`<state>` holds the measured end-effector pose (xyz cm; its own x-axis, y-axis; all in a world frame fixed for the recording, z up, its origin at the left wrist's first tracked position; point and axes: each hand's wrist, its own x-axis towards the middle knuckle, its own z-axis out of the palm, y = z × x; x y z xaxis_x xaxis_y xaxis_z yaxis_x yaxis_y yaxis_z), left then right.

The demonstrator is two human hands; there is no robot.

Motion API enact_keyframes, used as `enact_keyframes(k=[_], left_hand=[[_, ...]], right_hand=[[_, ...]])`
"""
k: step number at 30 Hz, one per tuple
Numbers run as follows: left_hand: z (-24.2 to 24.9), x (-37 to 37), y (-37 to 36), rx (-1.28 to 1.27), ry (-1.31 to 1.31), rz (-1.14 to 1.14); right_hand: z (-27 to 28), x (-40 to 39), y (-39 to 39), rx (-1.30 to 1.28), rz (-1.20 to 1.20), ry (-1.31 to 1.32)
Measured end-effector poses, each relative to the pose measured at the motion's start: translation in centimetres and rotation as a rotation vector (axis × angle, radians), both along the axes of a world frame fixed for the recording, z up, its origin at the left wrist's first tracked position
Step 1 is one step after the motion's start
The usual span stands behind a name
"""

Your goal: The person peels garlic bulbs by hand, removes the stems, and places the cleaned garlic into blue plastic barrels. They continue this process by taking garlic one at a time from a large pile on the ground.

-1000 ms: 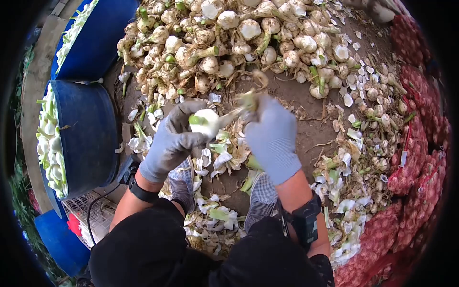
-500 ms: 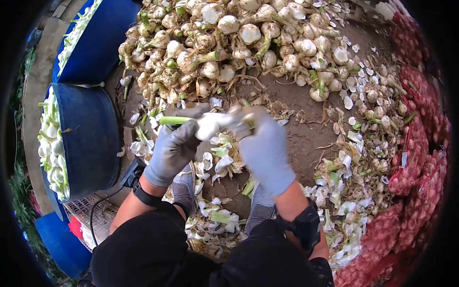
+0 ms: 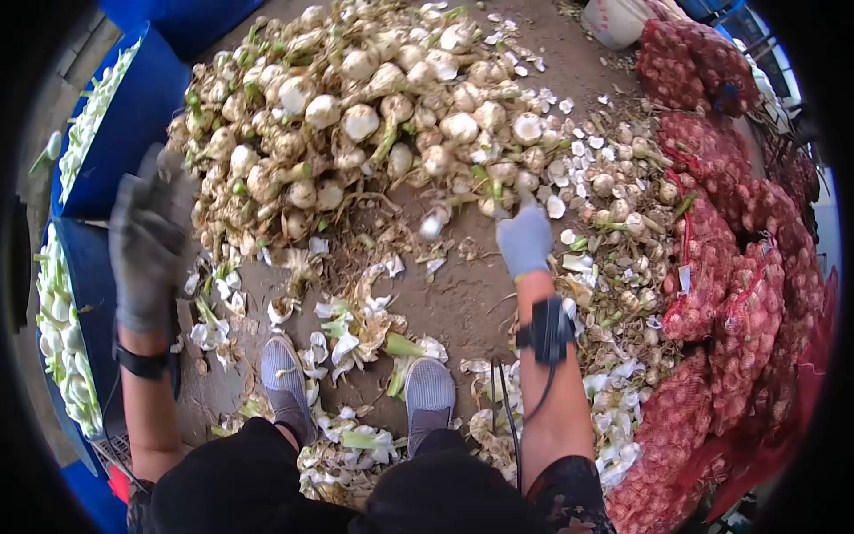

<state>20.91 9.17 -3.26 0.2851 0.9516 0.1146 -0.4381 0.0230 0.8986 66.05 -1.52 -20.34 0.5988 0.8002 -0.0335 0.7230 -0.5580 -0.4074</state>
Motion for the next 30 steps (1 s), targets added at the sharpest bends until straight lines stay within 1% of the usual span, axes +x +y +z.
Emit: enact_keyframes(k=[1,2,3,4,5,6,7,8,10,11,12,13,14,16,17,19,20,21,22,23,24,25,26,27,28,29,30], left_hand=[[-1.7,0.7,-0.3,-0.176,-0.014,-0.187],[-2.4,3.4,-2.2,-0.332,0.095,-0.124],[-3.4,5.1,-3.4,-0.373,0.214,-0.227],[-5.4,6.1,-4.4,-0.409,0.361,-0.245],[-7.8,6.5,-5.5,-0.385,0.478,-0.293],[-9.2,7.2,-6.6,-0.368,0.512,-0.368],[-10.8,7.8,-7.7,-0.342,0.557,-0.399],[-13.2,8.3,-8.9,-0.229,0.625,-0.382],[-13.9,8.9,-9.7,0.209,1.053,-0.48],[-14.3,9.3,-10.1,0.196,1.185,-0.565],[-14.6,9.5,-10.9,0.176,1.316,-0.664],[-14.7,9.3,-12.1,-0.125,1.106,-0.865],[-14.8,8.9,-13.5,-0.408,0.87,-1.033],[-18.4,6.2,-18.7,-0.047,0.788,-1.267],[-18.1,6.2,-18.3,-0.037,0.795,-1.266],[-17.9,6.5,-18.3,-0.134,0.706,-1.586],[-22.4,4.9,-18.8,-0.067,0.558,-1.139],[-14.4,7.4,-14.7,-0.337,0.816,-0.892],[-13.1,8.4,-12.4,-0.28,0.879,-0.648],[-14.5,8.2,-11.9,-0.093,0.736,-0.311],[-12.3,8.7,-10.5,0.198,0.898,-0.19],[-10.9,9.0,-10.1,0.312,0.943,-0.133],[-10.2,9.5,-9.6,0.43,0.977,-0.077],[-10.4,9.3,-9.5,0.302,0.884,-0.137],[-11.0,8.7,-9.8,0.171,0.791,-0.207],[-11.7,8.5,-10.1,0.002,0.646,-0.179],[-10.8,8.5,-9.9,0.065,0.732,-0.159]], right_hand=[[-2.5,0.6,0.5,0.015,-0.007,-0.008],[-4.8,0.9,1.0,0.161,0.045,0.036],[-6.4,1.1,1.5,0.303,0.098,0.076],[-7.4,1.4,1.4,0.245,0.061,0.004],[-4.8,0.1,0.9,0.209,-0.137,0.561],[-3.7,-1.6,0.0,0.299,-0.32,0.96],[-3.0,-3.6,-1.8,0.457,-0.445,1.243],[-1.9,-5.6,-3.0,0.191,-0.393,1.183],[-3.7,-7.2,-5.4,-0.253,-0.105,0.98],[-3.8,-7.5,-5.1,-0.259,-0.092,0.999],[-3.0,-7.5,-4.9,-0.079,0.016,0.545],[-2.1,-7.5,-4.5,0.105,0.112,0.084],[-0.7,-8.1,-3.4,0.116,0.105,0.096],[2.0,-9.8,-0.6,0.064,0.271,0.252],[2.3,-10.7,0.7,0.075,0.268,0.25],[2.3,-12.2,2.2,-0.036,0.461,-0.12],[1.5,-12.4,2.4,-0.051,0.455,-0.124],[0.5,-12.3,2.9,-0.169,0.377,-0.018],[0.3,-12.1,3.9,-0.27,0.296,0.082],[0.6,-12.9,2.6,0.011,0.074,0.791],[0.0,-14.2,1.4,0.205,0.171,1.019],[-0.9,-15.8,0.2,0.51,0.37,1.18],[1.8,-16.8,-0.9,0.209,0.316,1.298],[3.5,-17.9,-1.8,0.206,0.354,1.241],[2.3,-18.7,-2.4,0.232,0.371,1.016],[5.8,-18.2,-2.0,-0.08,0.25,1.026],[8.2,-17.8,-1.5,-0.192,0.173,1.11]])
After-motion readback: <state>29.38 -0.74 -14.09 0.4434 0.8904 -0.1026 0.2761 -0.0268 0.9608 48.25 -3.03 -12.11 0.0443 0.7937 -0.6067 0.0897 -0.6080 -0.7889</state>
